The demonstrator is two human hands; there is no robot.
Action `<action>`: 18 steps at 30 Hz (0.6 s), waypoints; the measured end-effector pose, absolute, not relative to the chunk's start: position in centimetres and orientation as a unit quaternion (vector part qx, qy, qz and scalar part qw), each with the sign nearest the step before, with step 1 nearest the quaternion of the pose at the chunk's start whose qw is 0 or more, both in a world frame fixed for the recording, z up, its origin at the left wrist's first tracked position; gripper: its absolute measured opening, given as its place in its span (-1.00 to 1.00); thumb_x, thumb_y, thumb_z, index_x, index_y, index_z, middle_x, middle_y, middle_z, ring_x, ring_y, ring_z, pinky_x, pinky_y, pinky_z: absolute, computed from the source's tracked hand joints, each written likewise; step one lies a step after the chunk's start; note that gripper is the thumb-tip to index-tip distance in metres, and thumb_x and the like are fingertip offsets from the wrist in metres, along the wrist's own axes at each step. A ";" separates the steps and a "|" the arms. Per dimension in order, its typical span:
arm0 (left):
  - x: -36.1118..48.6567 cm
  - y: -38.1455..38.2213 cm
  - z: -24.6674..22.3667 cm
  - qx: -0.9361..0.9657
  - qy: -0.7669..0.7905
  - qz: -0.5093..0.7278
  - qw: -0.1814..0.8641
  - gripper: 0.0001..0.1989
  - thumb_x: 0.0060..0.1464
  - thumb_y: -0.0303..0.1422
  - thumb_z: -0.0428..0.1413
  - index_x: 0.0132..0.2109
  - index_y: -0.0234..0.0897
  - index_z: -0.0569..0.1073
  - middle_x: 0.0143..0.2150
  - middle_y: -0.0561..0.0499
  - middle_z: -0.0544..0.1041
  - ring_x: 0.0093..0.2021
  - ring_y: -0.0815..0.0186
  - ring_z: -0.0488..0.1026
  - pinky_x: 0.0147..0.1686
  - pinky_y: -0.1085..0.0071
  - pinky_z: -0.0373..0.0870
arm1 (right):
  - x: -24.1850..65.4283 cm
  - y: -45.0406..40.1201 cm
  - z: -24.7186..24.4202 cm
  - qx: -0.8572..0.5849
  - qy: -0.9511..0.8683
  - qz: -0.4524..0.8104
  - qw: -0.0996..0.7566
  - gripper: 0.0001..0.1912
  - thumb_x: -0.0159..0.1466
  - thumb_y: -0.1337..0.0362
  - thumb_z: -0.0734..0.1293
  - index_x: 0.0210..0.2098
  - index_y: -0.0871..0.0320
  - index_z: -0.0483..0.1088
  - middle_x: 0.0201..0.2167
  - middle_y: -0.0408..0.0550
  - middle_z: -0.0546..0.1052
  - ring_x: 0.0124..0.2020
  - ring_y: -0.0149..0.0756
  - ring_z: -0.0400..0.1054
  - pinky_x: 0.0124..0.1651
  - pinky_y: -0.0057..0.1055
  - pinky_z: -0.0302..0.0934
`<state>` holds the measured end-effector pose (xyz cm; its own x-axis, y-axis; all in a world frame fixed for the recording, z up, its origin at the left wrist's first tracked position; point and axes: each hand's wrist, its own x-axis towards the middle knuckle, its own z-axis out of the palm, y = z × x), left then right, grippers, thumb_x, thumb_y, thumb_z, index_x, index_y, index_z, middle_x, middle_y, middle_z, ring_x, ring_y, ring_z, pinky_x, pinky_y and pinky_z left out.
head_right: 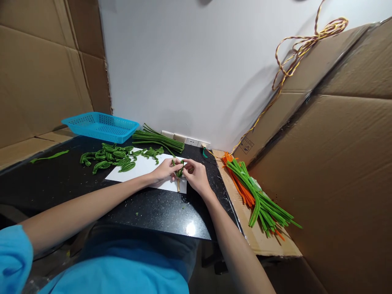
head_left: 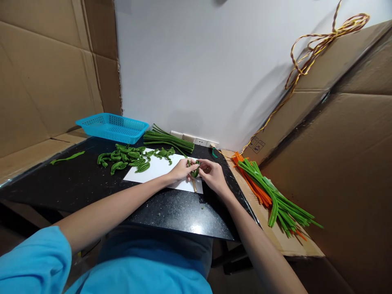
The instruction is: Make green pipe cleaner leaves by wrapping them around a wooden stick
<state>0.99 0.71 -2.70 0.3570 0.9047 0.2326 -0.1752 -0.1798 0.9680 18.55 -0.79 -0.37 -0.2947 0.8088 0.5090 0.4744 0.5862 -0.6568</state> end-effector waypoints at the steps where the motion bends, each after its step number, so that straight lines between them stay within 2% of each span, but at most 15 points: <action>1: 1.0 0.7 -2.8 0.595 0.305 0.482 0.566 -0.72 0.18 -0.21 0.27 -0.25 -0.34 0.42 -0.51 0.11 0.43 -0.69 0.47 0.37 -0.69 0.54 0.32 | 18.6 -0.8 -0.4 -0.410 -0.784 0.189 0.425 -0.69 0.24 0.28 0.35 -0.05 0.22 0.57 -0.43 -0.08 0.60 -0.47 -0.34 0.45 -0.35 -0.43 0.35; 5: 0.8 0.6 -2.7 0.588 0.320 0.488 0.561 -0.73 0.16 -0.25 0.29 -0.22 -0.31 0.39 -0.55 0.14 0.43 -0.70 0.47 0.35 -0.68 0.55 0.31 | 18.6 -1.0 -0.4 -0.418 -0.785 0.161 0.429 -0.75 0.24 0.25 0.37 -0.13 0.19 0.57 -0.45 -0.08 0.60 -0.48 -0.33 0.45 -0.36 -0.44 0.34; 9: 0.7 0.6 -2.5 0.611 0.319 0.467 0.554 -0.80 0.17 -0.32 0.27 -0.25 -0.36 0.44 -0.52 0.09 0.46 -0.68 0.48 0.37 -0.64 0.53 0.35 | 18.5 -1.3 -0.4 -0.423 -0.786 0.136 0.430 -0.80 0.23 0.22 0.38 -0.22 0.19 0.56 -0.47 -0.07 0.59 -0.49 -0.32 0.45 -0.37 -0.44 0.34; 18: 0.6 0.6 -2.5 0.603 0.320 0.452 0.573 -0.89 0.18 -0.43 0.23 -0.24 -0.34 0.42 -0.54 0.06 0.48 -0.64 0.42 0.42 -0.61 0.50 0.42 | 18.7 -1.1 -0.7 -0.421 -0.797 0.131 0.413 -0.79 0.24 0.24 0.37 -0.22 0.19 0.61 -0.50 -0.07 0.61 -0.52 -0.33 0.45 -0.39 -0.46 0.33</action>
<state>0.57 0.57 -2.46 0.3858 0.9050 0.1793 -0.1327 -0.1379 0.9815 18.67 -1.11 -0.73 -0.3051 0.7791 0.5477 0.5623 0.6115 -0.5567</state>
